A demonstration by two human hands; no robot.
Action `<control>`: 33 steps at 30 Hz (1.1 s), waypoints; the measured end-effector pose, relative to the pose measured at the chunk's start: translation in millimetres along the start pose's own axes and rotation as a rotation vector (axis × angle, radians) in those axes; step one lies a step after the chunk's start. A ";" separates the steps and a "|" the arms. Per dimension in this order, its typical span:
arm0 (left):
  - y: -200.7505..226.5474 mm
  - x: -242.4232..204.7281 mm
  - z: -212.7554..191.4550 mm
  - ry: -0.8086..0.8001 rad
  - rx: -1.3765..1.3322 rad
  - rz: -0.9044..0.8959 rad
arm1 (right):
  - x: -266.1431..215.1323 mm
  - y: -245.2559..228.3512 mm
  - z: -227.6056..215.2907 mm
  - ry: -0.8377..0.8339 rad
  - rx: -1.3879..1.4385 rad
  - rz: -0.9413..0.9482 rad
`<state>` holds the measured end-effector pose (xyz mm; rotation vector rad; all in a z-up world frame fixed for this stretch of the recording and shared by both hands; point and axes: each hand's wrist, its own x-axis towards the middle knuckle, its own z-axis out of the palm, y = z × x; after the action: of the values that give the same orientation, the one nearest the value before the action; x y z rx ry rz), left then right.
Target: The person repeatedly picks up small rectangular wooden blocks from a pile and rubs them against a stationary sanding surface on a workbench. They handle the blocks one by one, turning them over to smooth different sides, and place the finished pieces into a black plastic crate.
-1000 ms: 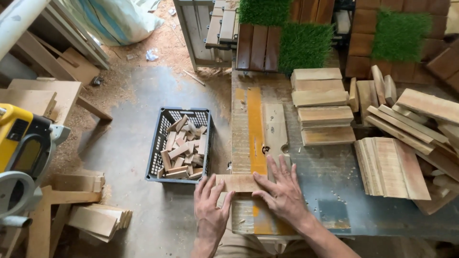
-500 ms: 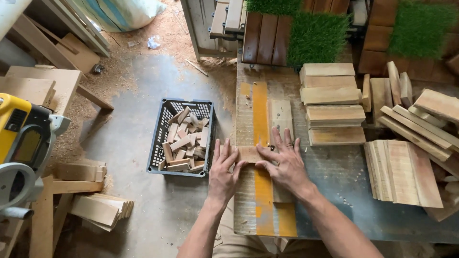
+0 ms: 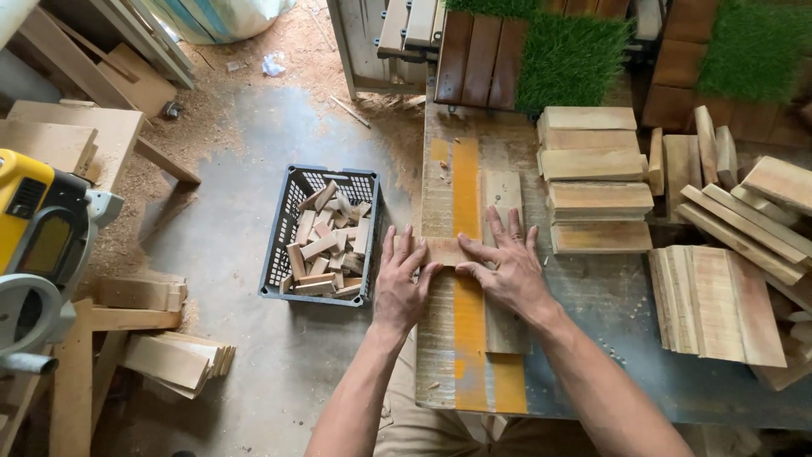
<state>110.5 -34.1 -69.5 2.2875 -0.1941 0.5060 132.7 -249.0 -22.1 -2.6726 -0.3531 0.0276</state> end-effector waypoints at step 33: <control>-3.9 13.7 8.7 0.021 0.016 -0.008 | 14.5 -11.9 -15.6 -0.062 0.071 0.100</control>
<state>126.7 -37.4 -71.8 2.2963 -0.1714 0.5285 145.0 -241.7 -2.3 -2.6215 -0.2325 0.1509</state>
